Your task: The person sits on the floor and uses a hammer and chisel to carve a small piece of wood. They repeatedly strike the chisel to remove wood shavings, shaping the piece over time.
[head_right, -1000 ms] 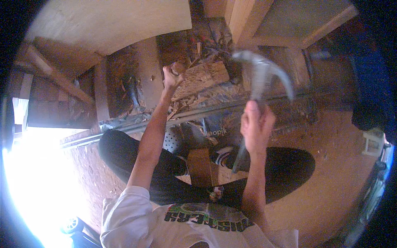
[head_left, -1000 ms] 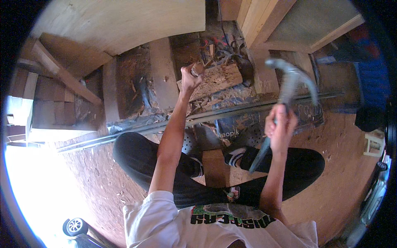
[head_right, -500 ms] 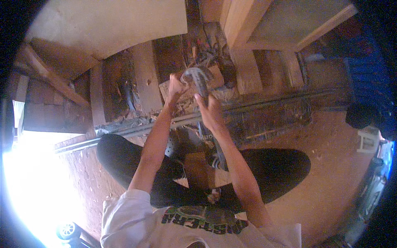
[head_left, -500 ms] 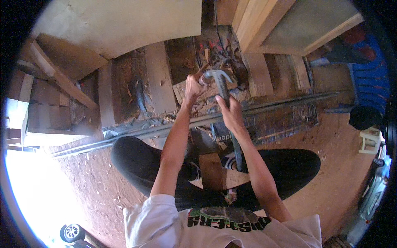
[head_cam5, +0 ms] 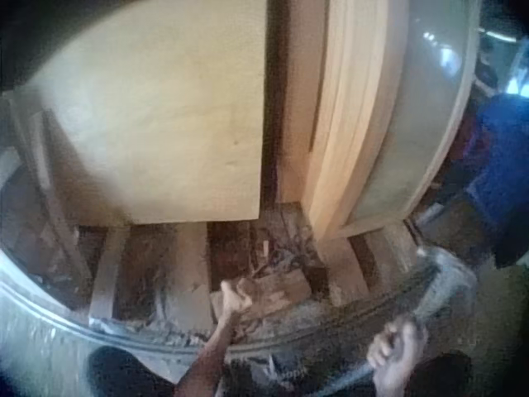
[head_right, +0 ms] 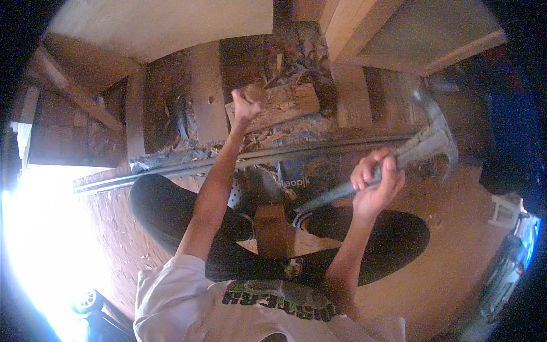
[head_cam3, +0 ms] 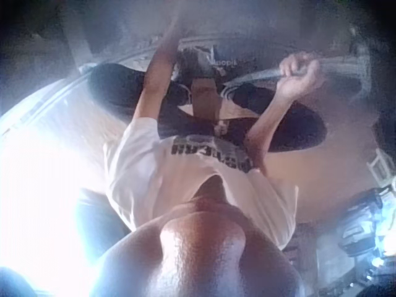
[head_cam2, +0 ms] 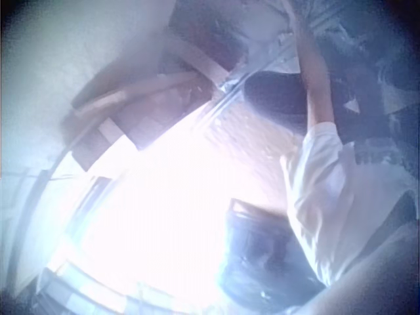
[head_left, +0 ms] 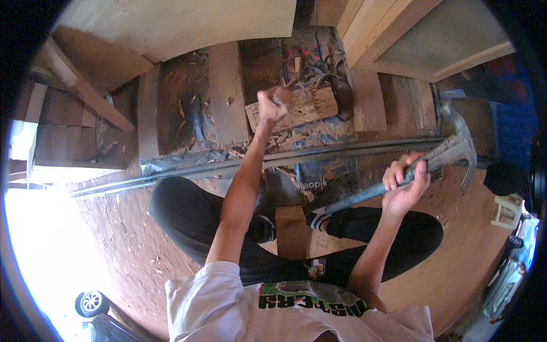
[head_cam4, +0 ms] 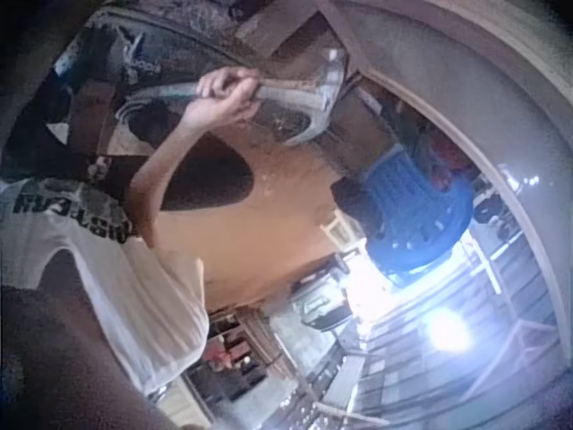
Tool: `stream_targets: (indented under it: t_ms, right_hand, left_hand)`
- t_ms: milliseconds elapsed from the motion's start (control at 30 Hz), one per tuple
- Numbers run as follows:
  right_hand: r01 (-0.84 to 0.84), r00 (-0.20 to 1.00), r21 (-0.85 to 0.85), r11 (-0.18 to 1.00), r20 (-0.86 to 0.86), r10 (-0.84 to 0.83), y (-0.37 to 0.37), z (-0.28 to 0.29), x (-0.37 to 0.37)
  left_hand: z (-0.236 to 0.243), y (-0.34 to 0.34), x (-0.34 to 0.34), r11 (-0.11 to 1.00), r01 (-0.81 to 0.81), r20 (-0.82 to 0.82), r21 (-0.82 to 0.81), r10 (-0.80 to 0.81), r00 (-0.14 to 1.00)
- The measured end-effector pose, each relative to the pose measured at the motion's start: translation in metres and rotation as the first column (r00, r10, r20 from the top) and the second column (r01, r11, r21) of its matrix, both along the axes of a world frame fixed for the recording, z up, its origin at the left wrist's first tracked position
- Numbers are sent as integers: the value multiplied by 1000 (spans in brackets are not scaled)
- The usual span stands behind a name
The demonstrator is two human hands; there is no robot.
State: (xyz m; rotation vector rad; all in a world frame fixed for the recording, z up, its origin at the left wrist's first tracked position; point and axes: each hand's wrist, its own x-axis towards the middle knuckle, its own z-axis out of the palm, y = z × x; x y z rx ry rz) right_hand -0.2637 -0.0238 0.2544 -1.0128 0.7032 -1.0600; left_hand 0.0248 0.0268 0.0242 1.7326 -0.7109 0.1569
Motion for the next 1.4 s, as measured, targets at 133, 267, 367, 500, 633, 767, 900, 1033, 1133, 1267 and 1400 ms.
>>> stream_targets:
  t_ms: [133,267,367,500,633,767,900,1033,1133,1267,1400]
  right_hand:
    - [-44,998,158,987,-47,52,0,-30,-19]
    - [-34,975,289,957,-201,95,12,-66,-22]
    - [-82,976,436,896,-148,162,22,-83,-10]
    - [-153,978,465,872,-54,201,34,-92,12]
    - [-117,986,332,936,-76,150,40,-98,17]
    - [-138,962,469,872,-144,230,36,-91,9]
    - [-109,936,288,951,-292,196,32,-58,9]
    - [-99,954,-111,989,-292,63,29,-10,10]
    - [-73,990,-57,996,-122,66,31,11,-1]
    - [-123,991,55,991,56,120,38,-22,25]
    - [-376,693,-285,882,-718,63,30,-82,80]
  left_hand:
    - [21,10,32,617,-555,-708,-558,-7,706]
    - [76,44,80,578,-223,-490,-784,-358,794]
    - [85,41,82,679,-106,-454,-726,-359,815]
    - [34,21,34,918,-61,-566,-391,-188,802]
    - [-28,15,-21,973,4,-515,-229,-124,848]
    - [-49,16,-32,912,129,-392,-389,-290,873]
    - [-54,11,-29,993,103,-369,-54,-116,922]
    - [-58,11,-40,977,177,-395,-122,-211,894]
    - [-49,14,-47,978,208,-293,14,-194,936]
    - [-23,14,-54,964,257,-252,70,-232,939]
    - [-1,14,-56,962,268,-319,46,-240,917]
